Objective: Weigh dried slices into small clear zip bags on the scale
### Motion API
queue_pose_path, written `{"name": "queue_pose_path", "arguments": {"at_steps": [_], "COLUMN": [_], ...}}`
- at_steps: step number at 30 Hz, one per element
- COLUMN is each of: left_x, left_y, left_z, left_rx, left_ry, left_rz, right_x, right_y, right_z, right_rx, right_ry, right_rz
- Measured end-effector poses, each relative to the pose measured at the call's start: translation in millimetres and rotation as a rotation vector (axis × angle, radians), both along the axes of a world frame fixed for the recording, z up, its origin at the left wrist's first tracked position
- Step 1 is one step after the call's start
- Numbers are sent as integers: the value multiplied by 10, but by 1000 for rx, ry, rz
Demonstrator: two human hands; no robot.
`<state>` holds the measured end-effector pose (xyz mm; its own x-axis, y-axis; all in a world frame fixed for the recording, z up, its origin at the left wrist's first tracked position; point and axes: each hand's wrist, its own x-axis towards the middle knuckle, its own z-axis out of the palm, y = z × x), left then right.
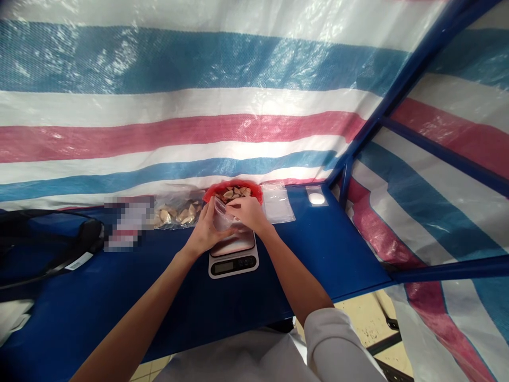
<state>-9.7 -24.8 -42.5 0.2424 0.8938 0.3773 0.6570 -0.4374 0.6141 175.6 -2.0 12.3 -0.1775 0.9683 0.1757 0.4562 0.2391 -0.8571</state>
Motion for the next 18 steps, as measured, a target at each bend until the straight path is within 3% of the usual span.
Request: {"name": "queue_pose_path", "arguments": {"at_steps": [8, 12, 15, 18], "left_x": [41, 12, 6, 17], "left_y": [32, 40, 42, 40], "left_z": [67, 80, 88, 109], "left_rx": [84, 88, 62, 51], "left_ry": [-46, -72, -64, -25], "left_rz": [81, 70, 48, 56], "right_x": [127, 188, 219, 204], "right_y": [22, 44, 23, -42], "right_z": [17, 16, 88, 195], "right_rx": [-4, 25, 87, 106], "right_ry": [3, -85, -133, -102], "right_rz": [48, -16, -87, -64]}}
